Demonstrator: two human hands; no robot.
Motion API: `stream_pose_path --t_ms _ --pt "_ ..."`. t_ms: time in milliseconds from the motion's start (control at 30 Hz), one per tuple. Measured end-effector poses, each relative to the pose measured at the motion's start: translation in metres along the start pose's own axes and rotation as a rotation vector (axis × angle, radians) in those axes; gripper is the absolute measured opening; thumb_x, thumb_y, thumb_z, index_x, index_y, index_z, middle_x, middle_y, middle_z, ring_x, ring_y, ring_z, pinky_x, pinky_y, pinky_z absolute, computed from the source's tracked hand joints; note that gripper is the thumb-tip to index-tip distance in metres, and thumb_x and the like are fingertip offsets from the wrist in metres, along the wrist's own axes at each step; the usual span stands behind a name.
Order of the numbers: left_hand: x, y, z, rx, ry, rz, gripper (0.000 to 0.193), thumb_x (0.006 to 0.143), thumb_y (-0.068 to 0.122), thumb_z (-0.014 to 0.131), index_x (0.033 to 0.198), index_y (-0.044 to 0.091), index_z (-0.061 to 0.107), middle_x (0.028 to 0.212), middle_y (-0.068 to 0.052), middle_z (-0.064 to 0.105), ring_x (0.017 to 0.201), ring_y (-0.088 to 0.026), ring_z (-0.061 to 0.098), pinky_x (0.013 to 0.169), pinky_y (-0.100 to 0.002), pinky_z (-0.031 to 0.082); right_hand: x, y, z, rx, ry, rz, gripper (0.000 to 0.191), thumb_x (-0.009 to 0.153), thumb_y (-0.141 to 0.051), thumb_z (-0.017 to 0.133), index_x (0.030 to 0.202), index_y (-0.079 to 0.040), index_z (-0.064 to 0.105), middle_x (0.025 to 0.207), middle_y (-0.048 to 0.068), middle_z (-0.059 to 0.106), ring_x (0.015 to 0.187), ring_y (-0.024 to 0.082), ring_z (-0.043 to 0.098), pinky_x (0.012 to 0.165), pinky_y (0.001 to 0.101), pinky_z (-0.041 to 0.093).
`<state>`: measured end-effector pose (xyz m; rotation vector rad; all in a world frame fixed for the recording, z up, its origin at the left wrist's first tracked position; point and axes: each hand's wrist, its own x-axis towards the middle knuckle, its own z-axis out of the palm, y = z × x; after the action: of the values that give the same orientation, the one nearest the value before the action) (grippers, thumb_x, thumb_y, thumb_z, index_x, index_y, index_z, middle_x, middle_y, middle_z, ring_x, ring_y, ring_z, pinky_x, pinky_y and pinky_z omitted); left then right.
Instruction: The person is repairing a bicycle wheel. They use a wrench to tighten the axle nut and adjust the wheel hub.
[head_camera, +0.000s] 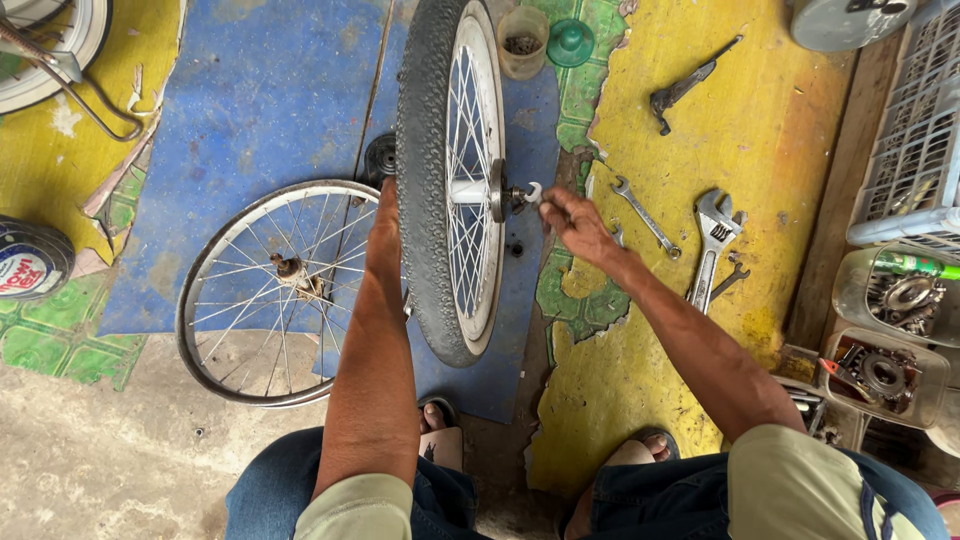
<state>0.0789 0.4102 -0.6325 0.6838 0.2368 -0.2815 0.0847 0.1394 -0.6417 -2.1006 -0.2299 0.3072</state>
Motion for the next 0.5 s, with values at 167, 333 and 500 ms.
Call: stream_pose_path --t_ms 167,333,500 --pt "0.000 -0.004 -0.002 -0.055 -0.139 0.023 0.048 0.114 0.038 0.033 0.142 0.005 0.054 0.126 -0.011 0.066 0.110 -0.021 0.067 0.097 -0.034 0.056 -0.015 -0.003 0.005 0.985 -0.270 0.117 0.013 0.106 -0.017 0.057 0.105 -0.007 0.064 0.093 0.008 0.071 0.083 0.019 0.070 0.076 0.0390 0.063" --pt "0.025 -0.011 -0.021 0.140 -0.291 0.208 0.034 0.116 0.029 0.044 0.137 0.004 0.054 0.124 -0.011 0.064 0.106 -0.018 0.065 0.092 -0.035 0.056 -0.024 -0.019 0.012 1.273 -0.381 0.256 0.015 0.101 -0.025 0.061 0.104 -0.011 0.067 0.093 0.007 0.071 0.087 0.020 0.069 0.080 0.0393 0.058" --pt "0.040 -0.005 -0.021 0.178 -0.436 0.245 0.042 0.116 0.034 0.049 0.140 0.001 0.058 0.121 -0.009 0.065 0.104 -0.015 0.067 0.086 -0.032 0.058 -0.029 -0.023 0.027 1.553 -0.319 0.340 0.016 0.102 -0.031 0.068 0.106 -0.015 0.068 0.096 -0.001 0.068 0.087 0.015 0.060 0.080 0.0355 0.051"
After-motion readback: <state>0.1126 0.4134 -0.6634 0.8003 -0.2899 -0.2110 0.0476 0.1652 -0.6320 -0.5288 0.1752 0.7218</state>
